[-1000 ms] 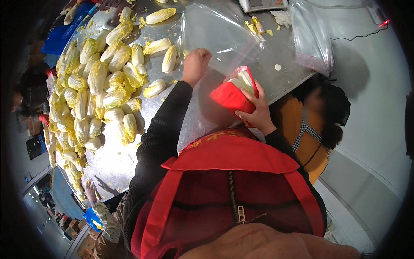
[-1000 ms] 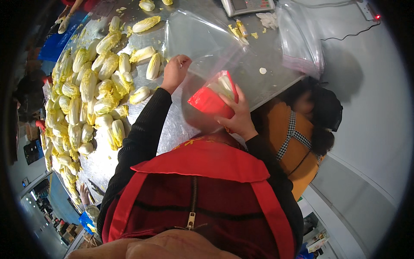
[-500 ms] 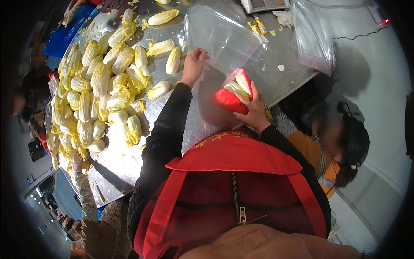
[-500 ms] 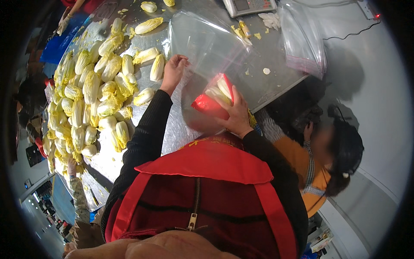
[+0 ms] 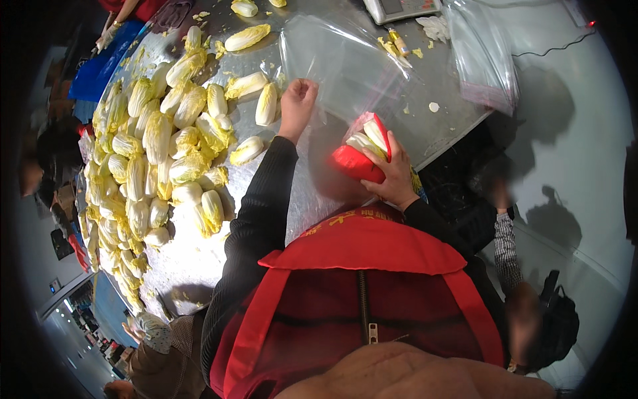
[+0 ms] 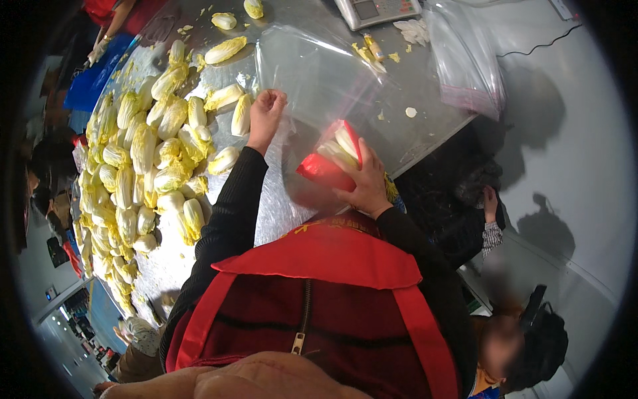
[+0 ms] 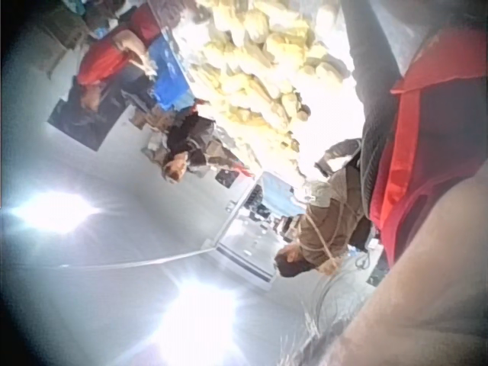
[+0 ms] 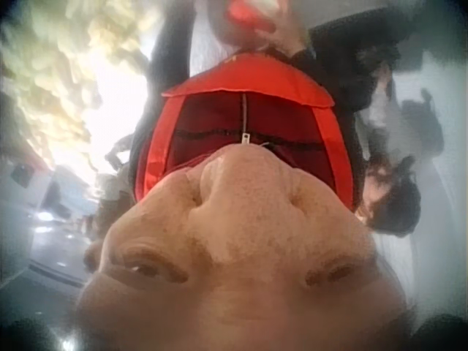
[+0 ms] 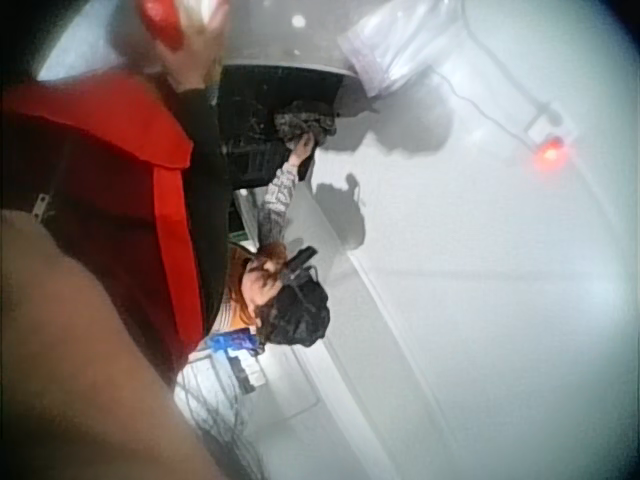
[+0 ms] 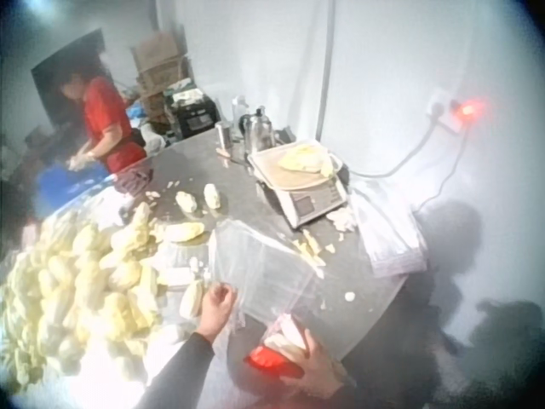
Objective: The person picks up individual napa cabbage heads from a metal table, places them into clear plastic bags, and sets the filled bags aside. The person repeats this process continuously, handling the cabbages one at a time.
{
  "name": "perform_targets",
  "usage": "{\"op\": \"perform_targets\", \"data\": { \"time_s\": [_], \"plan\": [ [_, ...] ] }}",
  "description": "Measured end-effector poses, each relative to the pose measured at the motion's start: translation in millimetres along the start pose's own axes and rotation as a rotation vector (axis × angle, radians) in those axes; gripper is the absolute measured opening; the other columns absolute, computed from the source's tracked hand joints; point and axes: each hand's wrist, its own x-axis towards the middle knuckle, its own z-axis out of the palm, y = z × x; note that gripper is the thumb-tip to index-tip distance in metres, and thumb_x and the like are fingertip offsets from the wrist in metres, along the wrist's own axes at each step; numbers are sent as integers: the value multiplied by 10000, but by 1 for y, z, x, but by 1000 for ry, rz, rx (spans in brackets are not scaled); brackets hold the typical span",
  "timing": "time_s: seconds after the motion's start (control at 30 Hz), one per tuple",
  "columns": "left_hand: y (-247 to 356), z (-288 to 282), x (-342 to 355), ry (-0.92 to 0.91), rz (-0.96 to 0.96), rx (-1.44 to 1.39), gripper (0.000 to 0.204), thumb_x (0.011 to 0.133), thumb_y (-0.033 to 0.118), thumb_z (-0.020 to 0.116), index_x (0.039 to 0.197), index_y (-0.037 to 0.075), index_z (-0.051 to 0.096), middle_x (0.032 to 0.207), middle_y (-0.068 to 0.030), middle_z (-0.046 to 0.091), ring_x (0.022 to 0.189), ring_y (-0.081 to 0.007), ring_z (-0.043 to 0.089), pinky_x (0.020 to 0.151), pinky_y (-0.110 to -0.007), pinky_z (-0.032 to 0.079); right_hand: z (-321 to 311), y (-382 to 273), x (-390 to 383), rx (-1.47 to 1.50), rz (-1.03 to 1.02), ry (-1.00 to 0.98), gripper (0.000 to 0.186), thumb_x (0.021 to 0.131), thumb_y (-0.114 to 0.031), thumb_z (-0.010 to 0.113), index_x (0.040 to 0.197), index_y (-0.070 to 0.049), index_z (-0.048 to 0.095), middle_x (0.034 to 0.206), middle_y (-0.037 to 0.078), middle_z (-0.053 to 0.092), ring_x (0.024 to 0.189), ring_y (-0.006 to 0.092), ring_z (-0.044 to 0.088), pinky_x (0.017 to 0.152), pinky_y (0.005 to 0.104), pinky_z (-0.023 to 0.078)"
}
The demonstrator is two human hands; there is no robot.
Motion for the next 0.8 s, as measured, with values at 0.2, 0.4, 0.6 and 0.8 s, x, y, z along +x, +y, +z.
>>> {"op": "perform_targets", "data": {
  "time_s": [0.2,0.4,0.6,0.8],
  "plan": [
    [7,13,5,-9,106,227,161,904,142,637,1009,19,641,877,-124,720,829,-232,703,734,-329,529,-11,-3,0,31,33,35,717,638,-349,832,1319,-282,618,1536,215,274,1348,407,353,1102,496,308],
    [18,62,5,-73,280,602,177,894,182,613,1011,55,654,798,-185,687,758,-374,678,693,-412,542,-33,5,-14,31,158,138,697,649,-341,826,1313,-262,628,1538,221,272,1339,404,368,1079,481,339],
    [44,110,-12,-408,115,935,548,777,473,747,1157,105,604,1253,-116,561,1241,-314,477,1057,-574,328,-38,24,-22,-66,250,146,729,646,-356,826,1336,-278,604,1552,224,226,1354,415,334,1073,490,337],
    [31,116,-10,-338,221,1012,392,749,373,747,1040,135,634,1199,-71,556,1196,-290,497,975,-500,400,-36,18,-24,-95,282,59,864,621,-329,852,1413,-280,512,1571,231,152,1403,435,263,1114,525,283]
  ]
}}
